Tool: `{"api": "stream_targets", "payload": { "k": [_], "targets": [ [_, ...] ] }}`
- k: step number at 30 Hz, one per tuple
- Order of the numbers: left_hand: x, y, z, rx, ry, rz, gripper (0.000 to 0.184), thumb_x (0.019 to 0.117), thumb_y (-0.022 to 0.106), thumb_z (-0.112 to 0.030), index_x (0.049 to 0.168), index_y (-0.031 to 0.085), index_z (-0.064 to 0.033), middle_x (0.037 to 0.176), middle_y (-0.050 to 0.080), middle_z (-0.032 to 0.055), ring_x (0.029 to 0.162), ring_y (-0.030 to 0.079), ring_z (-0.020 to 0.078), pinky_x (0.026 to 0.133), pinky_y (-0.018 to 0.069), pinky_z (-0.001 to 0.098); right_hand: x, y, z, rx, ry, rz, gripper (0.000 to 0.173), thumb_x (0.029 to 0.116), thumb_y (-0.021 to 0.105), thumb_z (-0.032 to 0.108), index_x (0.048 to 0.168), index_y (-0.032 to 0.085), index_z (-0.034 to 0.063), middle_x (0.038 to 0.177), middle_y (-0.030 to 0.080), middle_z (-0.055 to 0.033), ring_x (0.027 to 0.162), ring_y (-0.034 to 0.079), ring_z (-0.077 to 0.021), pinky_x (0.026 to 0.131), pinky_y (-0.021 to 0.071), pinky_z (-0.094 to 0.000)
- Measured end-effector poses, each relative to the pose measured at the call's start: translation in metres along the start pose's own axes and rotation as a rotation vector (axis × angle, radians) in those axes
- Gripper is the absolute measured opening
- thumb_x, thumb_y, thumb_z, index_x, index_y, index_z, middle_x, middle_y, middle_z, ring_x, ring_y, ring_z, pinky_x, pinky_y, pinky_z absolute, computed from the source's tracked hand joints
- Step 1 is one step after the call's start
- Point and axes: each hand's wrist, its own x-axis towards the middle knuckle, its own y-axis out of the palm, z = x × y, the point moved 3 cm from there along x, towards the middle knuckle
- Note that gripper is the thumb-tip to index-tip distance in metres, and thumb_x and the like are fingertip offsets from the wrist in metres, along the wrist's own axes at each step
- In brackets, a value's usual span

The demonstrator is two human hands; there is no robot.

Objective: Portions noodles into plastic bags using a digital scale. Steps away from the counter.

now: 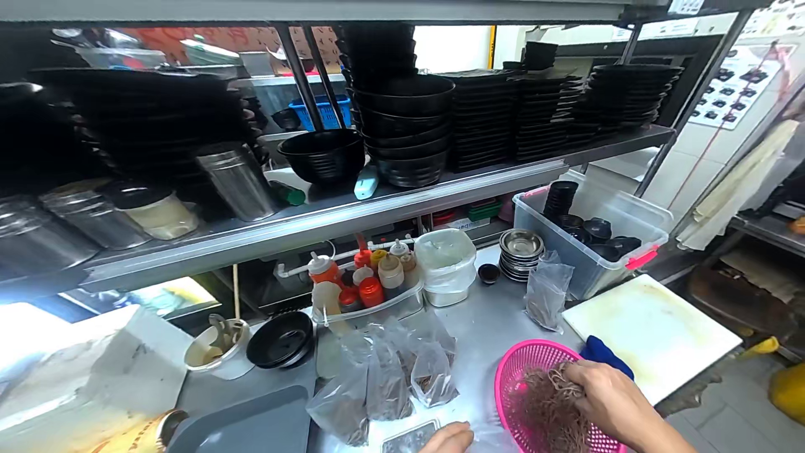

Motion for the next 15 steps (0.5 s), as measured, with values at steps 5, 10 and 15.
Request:
{"api": "stream_targets", "payload": {
  "k": [5,10,15],
  "targets": [
    [0.031,0.015,-0.028,0.022,0.082,0.031,0.028,0.0921,0.062,-0.01,0.116,0.075,-0.0036,0.127,0.071,0.0103,0.117,0.068,0.0165,0.099,0.0577,0.0368,-0.003,-0.031,-0.004,0.24,0.063,0.034,0.019,0.077,0.076,0.034,0.094,0.077,0.025,0.087,0.075,0.0027,0.086,0.072,-0.0176,0.077,0.0573,-0.0532],
    [0.068,0.041,-0.039,0.114,-0.024,0.214,0.039,0.0858,0.068,-0.018,0.123,0.072,-0.0056,0.132,0.068,0.0083,0.122,0.065,0.0207,0.104,0.0541,0.0454,-0.005,-0.093,-0.006,0.49,0.018,-0.018,0.016,0.0737,0.08,0.029,0.089,0.077,0.0272,0.08,0.073,0.0096,0.074,0.069,-0.0065,0.067,0.0591,-0.0412],
    [0.097,0.065,-0.042,0.193,-0.128,0.335,0.045,0.0831,0.07,-0.023,0.125,0.072,-0.008,0.131,0.068,0.0087,0.12,0.066,0.024,0.103,0.0534,0.0493,-0.011,-0.185,0.009,0.59,-0.107,-0.092,0.013,0.0778,0.08,0.027,0.09,0.076,0.0269,0.079,0.072,0.0087,0.068,0.067,-0.0062,0.061,0.0582,-0.0349]
  ]
}}
